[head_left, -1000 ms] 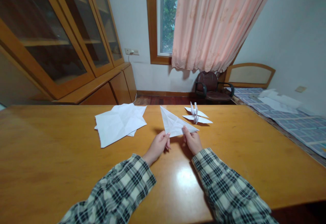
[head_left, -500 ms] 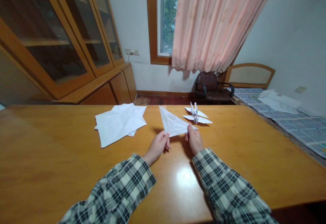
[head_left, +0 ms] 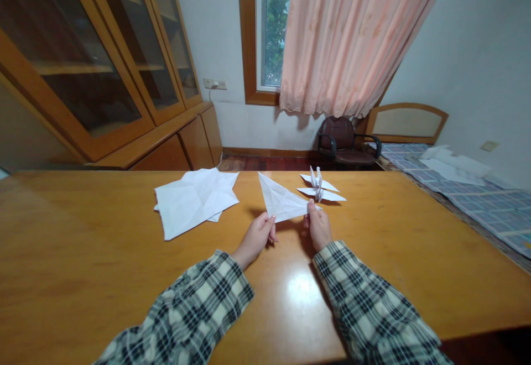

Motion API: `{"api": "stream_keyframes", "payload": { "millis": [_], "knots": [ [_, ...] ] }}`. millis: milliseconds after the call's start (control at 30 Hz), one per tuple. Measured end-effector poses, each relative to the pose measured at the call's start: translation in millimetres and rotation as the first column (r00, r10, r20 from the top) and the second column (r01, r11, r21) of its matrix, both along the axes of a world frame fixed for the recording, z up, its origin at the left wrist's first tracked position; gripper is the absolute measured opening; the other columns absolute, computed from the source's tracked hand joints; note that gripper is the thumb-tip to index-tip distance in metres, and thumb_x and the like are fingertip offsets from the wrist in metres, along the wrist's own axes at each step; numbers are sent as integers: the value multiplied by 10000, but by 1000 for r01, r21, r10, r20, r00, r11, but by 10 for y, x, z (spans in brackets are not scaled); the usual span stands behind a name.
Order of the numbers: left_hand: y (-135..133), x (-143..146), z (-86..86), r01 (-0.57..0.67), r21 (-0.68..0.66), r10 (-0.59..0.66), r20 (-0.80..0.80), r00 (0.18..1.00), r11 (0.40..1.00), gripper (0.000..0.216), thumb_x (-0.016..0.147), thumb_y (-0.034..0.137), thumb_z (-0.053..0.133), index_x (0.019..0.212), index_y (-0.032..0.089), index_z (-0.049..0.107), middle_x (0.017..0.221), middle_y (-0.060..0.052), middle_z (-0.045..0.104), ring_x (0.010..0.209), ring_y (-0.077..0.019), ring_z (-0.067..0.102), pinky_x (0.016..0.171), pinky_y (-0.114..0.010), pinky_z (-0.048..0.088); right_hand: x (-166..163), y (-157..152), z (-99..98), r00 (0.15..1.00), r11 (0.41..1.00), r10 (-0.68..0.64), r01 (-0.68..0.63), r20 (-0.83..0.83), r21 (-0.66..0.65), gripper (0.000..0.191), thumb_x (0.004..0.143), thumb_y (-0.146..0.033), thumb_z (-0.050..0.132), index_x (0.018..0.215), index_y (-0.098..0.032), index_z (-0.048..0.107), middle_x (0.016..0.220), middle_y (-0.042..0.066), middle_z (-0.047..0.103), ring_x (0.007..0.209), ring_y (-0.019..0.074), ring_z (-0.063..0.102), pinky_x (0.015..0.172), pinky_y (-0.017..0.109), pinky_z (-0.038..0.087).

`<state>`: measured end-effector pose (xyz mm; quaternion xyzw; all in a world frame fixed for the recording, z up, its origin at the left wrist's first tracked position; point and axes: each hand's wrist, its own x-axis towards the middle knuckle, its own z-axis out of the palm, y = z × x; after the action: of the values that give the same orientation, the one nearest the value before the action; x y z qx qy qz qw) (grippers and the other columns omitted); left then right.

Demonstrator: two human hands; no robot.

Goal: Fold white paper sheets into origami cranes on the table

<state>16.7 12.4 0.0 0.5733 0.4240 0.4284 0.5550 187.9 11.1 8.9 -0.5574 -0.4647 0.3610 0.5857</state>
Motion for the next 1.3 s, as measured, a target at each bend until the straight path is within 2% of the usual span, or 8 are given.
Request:
{"api": "stream_keyframes", "payload": {
  "millis": [333, 567, 867, 967, 1067, 1133, 1300],
  "knots": [
    [-9, 5, 24, -12, -5, 12, 9, 1000, 1000, 369, 830, 498, 449, 646, 179, 429, 457, 50, 495, 389, -81, 488, 393, -175, 335, 1, 29, -20, 994, 998, -66, 68, -85, 13, 567, 819, -665, 323, 489, -208, 383, 405, -42, 363, 384, 88, 342, 399, 225, 278],
    [-6, 2, 13, -8, 3, 8, 12, 1000, 1000, 374, 836, 499, 446, 648, 175, 434, 463, 46, 496, 396, -79, 489, 400, -169, 342, 14, 51, -72, 995, 996, -83, 84, -59, 14, 542, 826, -650, 329, 519, -207, 385, 413, -51, 374, 391, 89, 355, 419, 230, 288],
    [19, -13, -29, -3, -4, 3, 35, 999, 1000, 394, 832, 508, 454, 639, 165, 463, 476, 35, 513, 398, -76, 478, 402, -172, 356, 4, 22, 18, 988, 994, -94, 99, -122, 35, 491, 819, -630, 377, 561, -212, 368, 443, -64, 363, 389, 81, 330, 397, 224, 275],
    [14, -4, -12, -10, -26, 12, 73, 997, 1000, 380, 812, 504, 494, 661, 155, 496, 519, 11, 566, 439, -85, 514, 421, -180, 382, 4, 33, 4, 984, 994, -93, 100, -150, 36, 481, 816, -627, 387, 572, -213, 368, 441, -72, 356, 378, 78, 322, 390, 227, 267],
    [15, 2, 22, -40, -74, 49, 134, 990, 996, 367, 781, 504, 540, 741, 139, 545, 699, -57, 668, 574, -120, 598, 503, -215, 455, 4, 40, -15, 985, 995, -78, 86, -155, 46, 479, 820, -620, 390, 571, -211, 377, 441, -71, 357, 382, 78, 324, 393, 227, 268],
    [28, -3, 40, -77, -90, 90, 153, 984, 993, 375, 769, 506, 556, 774, 131, 564, 779, -84, 686, 637, -139, 625, 561, -243, 486, 3, 32, -13, 988, 997, -54, 62, -142, 51, 474, 826, -606, 399, 570, -207, 389, 443, -68, 362, 387, 80, 328, 394, 226, 266],
    [83, -56, 44, -235, -88, 250, 242, 937, 968, 345, 755, 472, 590, 847, 139, 576, 784, -43, 662, 693, -146, 644, 622, -251, 511, -11, -36, 36, 997, 994, 74, -75, 15, 77, 475, 835, -559, 429, 545, -185, 471, 419, -54, 392, 396, 85, 363, 422, 222, 287]
  ]
}}
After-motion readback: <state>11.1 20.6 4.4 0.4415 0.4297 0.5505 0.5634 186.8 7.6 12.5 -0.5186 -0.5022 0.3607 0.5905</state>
